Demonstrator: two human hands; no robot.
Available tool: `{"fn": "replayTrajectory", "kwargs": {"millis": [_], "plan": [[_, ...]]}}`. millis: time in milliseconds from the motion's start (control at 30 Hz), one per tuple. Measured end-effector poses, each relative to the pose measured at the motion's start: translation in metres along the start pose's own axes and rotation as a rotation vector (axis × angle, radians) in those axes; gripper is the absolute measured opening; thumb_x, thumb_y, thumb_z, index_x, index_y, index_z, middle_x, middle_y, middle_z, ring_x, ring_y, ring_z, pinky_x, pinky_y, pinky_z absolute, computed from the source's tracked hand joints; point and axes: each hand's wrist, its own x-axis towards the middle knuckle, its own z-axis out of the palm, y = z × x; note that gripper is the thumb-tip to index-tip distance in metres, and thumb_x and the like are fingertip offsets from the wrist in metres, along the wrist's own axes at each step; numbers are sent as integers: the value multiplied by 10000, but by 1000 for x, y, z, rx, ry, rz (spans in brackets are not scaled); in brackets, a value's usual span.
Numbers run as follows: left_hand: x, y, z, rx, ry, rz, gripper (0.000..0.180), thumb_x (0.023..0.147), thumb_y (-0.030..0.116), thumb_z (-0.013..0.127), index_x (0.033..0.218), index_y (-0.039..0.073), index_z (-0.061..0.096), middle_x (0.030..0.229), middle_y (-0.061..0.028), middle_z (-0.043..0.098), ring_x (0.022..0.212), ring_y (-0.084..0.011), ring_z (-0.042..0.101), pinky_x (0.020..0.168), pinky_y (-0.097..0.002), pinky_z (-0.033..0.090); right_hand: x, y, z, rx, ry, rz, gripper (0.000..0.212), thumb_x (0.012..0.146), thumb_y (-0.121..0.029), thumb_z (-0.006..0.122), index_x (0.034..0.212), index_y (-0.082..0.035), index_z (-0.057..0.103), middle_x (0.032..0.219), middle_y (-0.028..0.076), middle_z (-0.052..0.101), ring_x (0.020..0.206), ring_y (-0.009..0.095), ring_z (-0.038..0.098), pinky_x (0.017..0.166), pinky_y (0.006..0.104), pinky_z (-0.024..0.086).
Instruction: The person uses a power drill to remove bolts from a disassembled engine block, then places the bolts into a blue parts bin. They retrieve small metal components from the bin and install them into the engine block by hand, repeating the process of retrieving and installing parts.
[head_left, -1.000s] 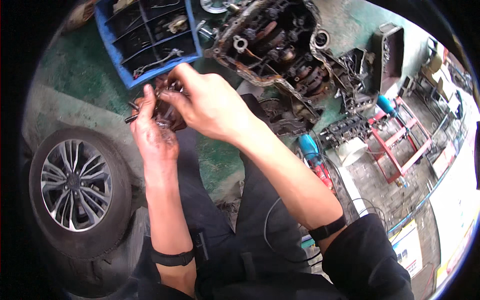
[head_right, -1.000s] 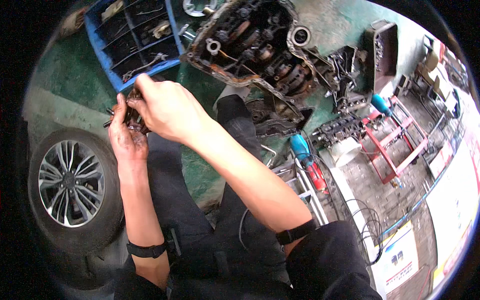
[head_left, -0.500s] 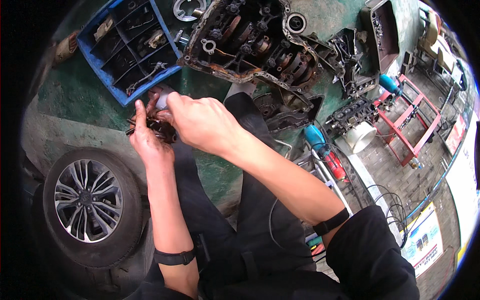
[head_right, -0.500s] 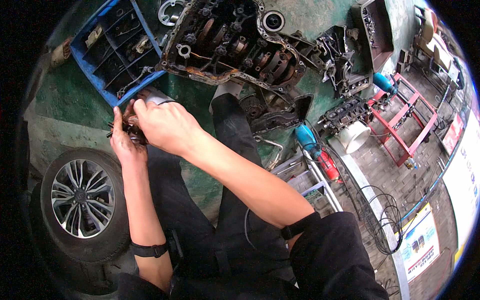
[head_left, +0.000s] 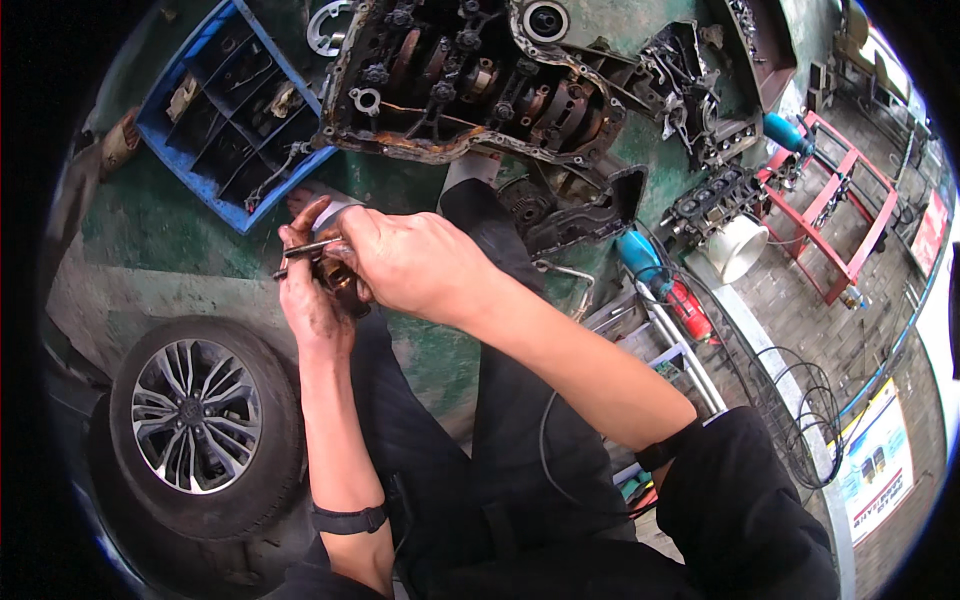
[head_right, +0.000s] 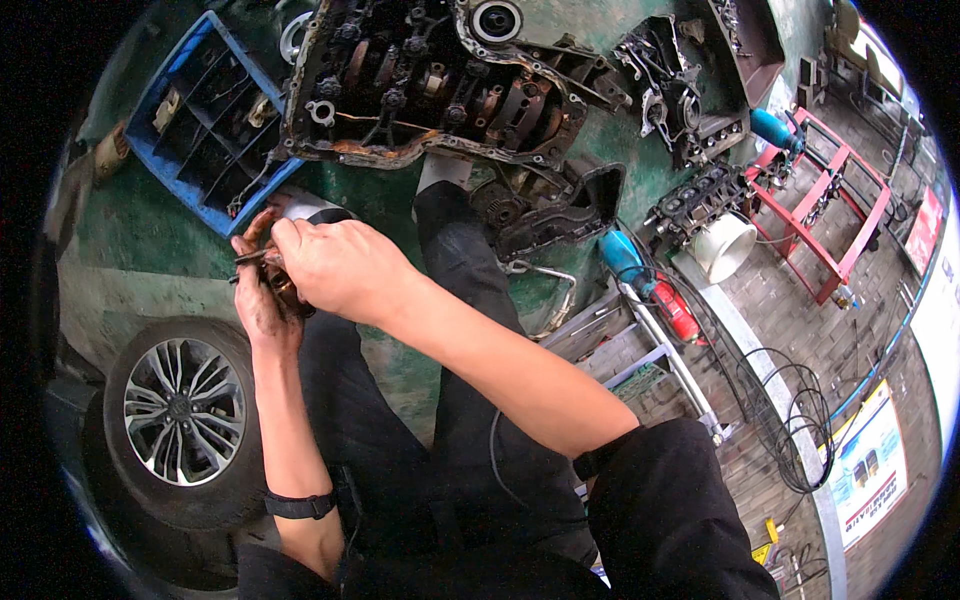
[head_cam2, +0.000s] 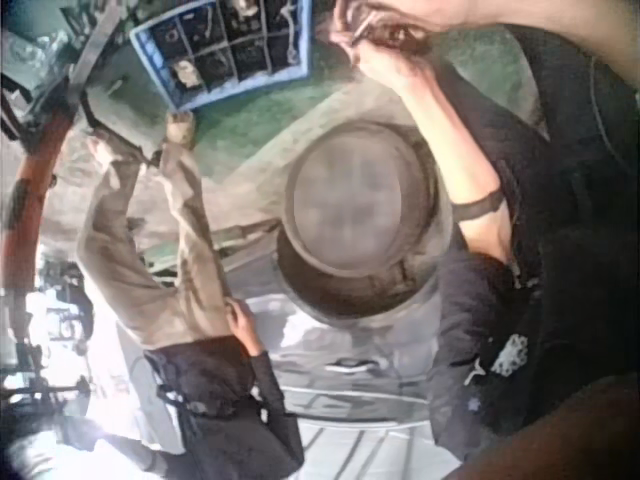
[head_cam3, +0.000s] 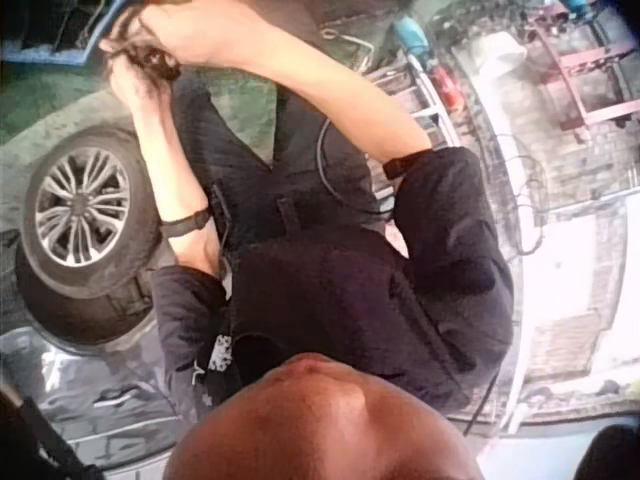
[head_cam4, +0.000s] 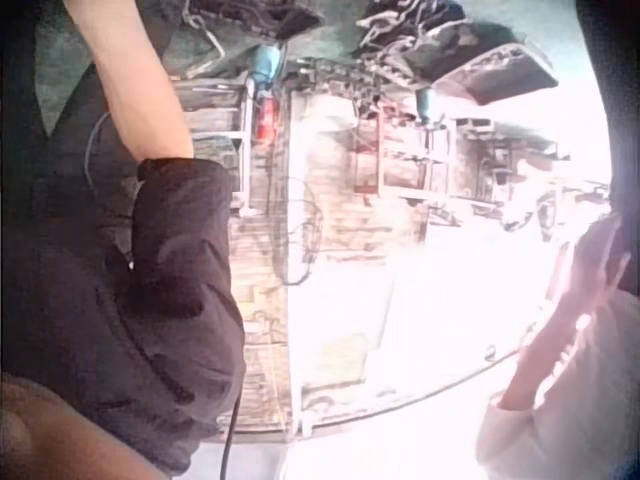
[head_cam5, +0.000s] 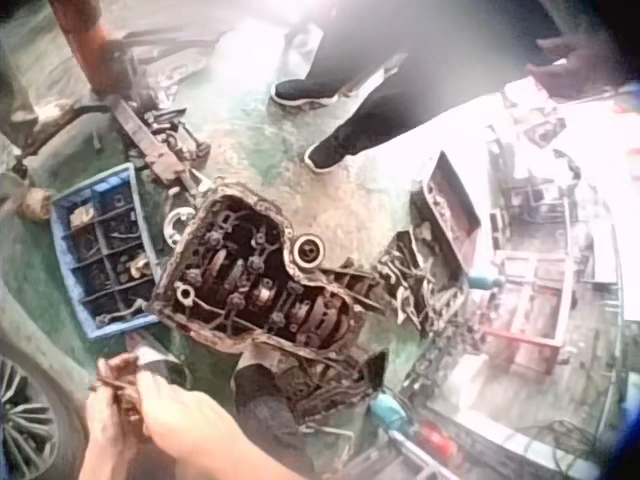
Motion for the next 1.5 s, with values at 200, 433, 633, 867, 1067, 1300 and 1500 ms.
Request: {"fn": "replayTrajectory", "kwargs": {"millis": [200,433,633,867,1067,1300,1500], "plan": [[-5,6,-4,34,-250,7,494,998,426,407,1222,4,534,1075,-115,629,882,-189,602,770,-304,486,-12,3,0,133,21,190,202,906,-160,577,932,8,468,709,190,625,592,368,626,488,431,493],[-3,7,9,186,-144,-57,300,983,362,496,858,92,532,745,-21,561,577,-123,533,512,-249,445,-13,8,-20,248,143,252,204,906,-154,579,988,20,511,750,187,635,709,361,650,596,423,503],[-3,-23,13,320,-120,12,319,968,291,547,1164,41,575,1018,-65,645,897,-156,619,769,-290,500,0,-5,-23,478,145,397,352,885,-214,585,1086,67,518,1050,251,531,1006,391,529,878,452,437],[3,-29,2,784,-166,368,276,967,222,547,1124,5,609,1041,-74,647,927,-161,618,787,-301,489,-1,-23,-4,823,315,453,603,902,-362,597,1253,98,427,1304,268,423,1124,386,516,948,444,426],[6,-18,17,819,-228,519,251,968,213,546,1062,-2,635,944,-81,672,852,-174,644,734,-292,497,-6,-13,-6,799,313,450,641,925,-409,575,1348,37,394,1452,238,327,1304,337,401,1059,385,350],[12,-8,48,112,105,11,294,970,330,518,867,55,540,822,-146,654,472,-160,532,374,-269,402,-54,-3,-1,501,235,543,443,760,-138,764,1121,30,568,1022,132,624,942,213,630,844,320,502],[6,-21,54,74,35,76,239,986,275,505,962,38,483,802,-143,662,557,-180,625,480,-280,504,-58,8,3,665,205,679,313,788,-64,748,1047,76,641,910,95,697,813,108,650,750,255,529]]}}
